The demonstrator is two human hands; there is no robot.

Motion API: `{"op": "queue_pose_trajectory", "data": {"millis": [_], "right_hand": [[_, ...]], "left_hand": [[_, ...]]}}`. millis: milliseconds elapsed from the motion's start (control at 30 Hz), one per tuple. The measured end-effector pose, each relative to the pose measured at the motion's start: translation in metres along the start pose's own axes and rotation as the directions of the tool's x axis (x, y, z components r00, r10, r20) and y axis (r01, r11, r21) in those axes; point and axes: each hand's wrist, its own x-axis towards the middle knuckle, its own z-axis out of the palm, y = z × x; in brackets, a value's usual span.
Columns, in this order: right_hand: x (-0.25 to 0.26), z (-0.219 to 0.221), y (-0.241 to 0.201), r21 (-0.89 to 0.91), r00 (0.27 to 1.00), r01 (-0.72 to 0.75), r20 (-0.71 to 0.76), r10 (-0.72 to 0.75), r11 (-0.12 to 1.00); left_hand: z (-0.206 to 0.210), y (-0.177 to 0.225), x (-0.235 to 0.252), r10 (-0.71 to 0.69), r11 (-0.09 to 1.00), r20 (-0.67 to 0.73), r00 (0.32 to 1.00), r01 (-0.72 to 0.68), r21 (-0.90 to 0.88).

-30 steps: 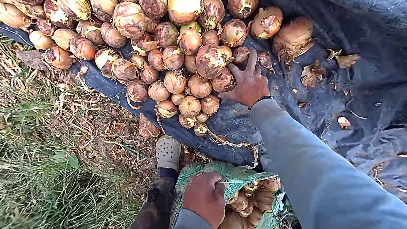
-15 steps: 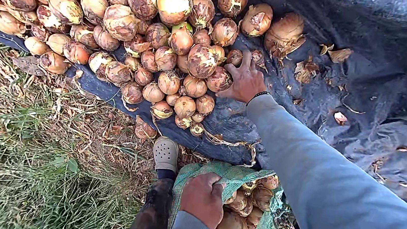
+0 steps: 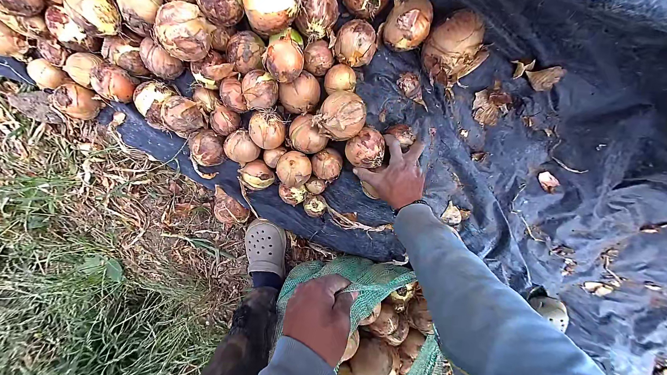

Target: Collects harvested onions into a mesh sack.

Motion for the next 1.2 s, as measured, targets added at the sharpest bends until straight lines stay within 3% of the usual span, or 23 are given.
{"op": "queue_pose_trajectory", "data": {"millis": [200,467,667,800,867,900,967,1000,1033,1067,1100,1133,1200], "right_hand": [[0.002,0.011,-0.033,0.012,0.998,-0.057,0.010,0.057,0.998],[-0.001,0.011,-0.022,0.057,0.999,-0.052,0.008,0.051,0.997],[-0.015,0.005,0.009,0.168,0.992,-0.075,0.114,0.056,0.983],[-0.027,-0.006,0.023,0.219,0.992,-0.125,0.049,0.117,0.968],[-0.041,-0.023,0.027,0.490,0.985,-0.166,0.035,0.170,0.856],[-0.062,-0.038,0.028,0.692,0.983,-0.167,0.063,0.171,0.703],[-0.118,-0.081,0.037,0.947,0.976,-0.203,0.217,-0.028,0.250],[-0.150,-0.103,0.048,0.942,0.924,-0.291,0.322,-0.207,0.166],[-0.174,-0.123,0.059,0.887,0.803,-0.387,0.459,-0.380,0.254],[-0.186,-0.139,0.064,0.789,0.638,-0.375,0.601,-0.482,0.486],[-0.189,-0.147,0.063,0.664,0.528,-0.286,0.711,-0.464,0.691],[-0.188,-0.147,0.059,0.542,0.535,-0.185,0.755,-0.378,0.820],[-0.166,-0.128,0.051,0.399,0.786,-0.063,0.585,-0.201,0.915]], "left_hand": [[0.005,0.006,-0.002,0.036,0.998,-0.009,0.999,-0.036,0.047],[0.002,0.006,-0.004,0.043,0.997,-0.010,0.999,-0.042,0.066],[0.003,0.001,-0.006,0.031,0.997,0.011,0.999,-0.032,0.068],[0.003,0.004,-0.009,0.038,0.998,0.001,0.999,-0.038,0.058],[0.000,0.005,-0.009,0.024,0.998,-0.010,1.000,-0.023,0.056],[-0.001,0.004,-0.009,0.008,0.998,-0.009,1.000,-0.007,0.055],[-0.003,0.001,-0.007,-0.008,0.999,-0.018,1.000,0.009,0.044],[-0.005,0.000,-0.006,-0.011,0.999,-0.021,1.000,0.012,0.040],[-0.007,-0.001,-0.006,-0.010,0.999,-0.021,1.000,0.011,0.037],[-0.009,0.000,-0.005,-0.004,0.999,-0.018,1.000,0.005,0.039],[-0.010,0.000,-0.005,0.002,0.999,-0.015,1.000,-0.002,0.050],[-0.010,0.001,-0.006,0.006,0.998,-0.012,1.000,-0.006,0.062],[-0.009,0.003,-0.007,-0.002,0.998,0.005,1.000,0.002,0.060]]}}
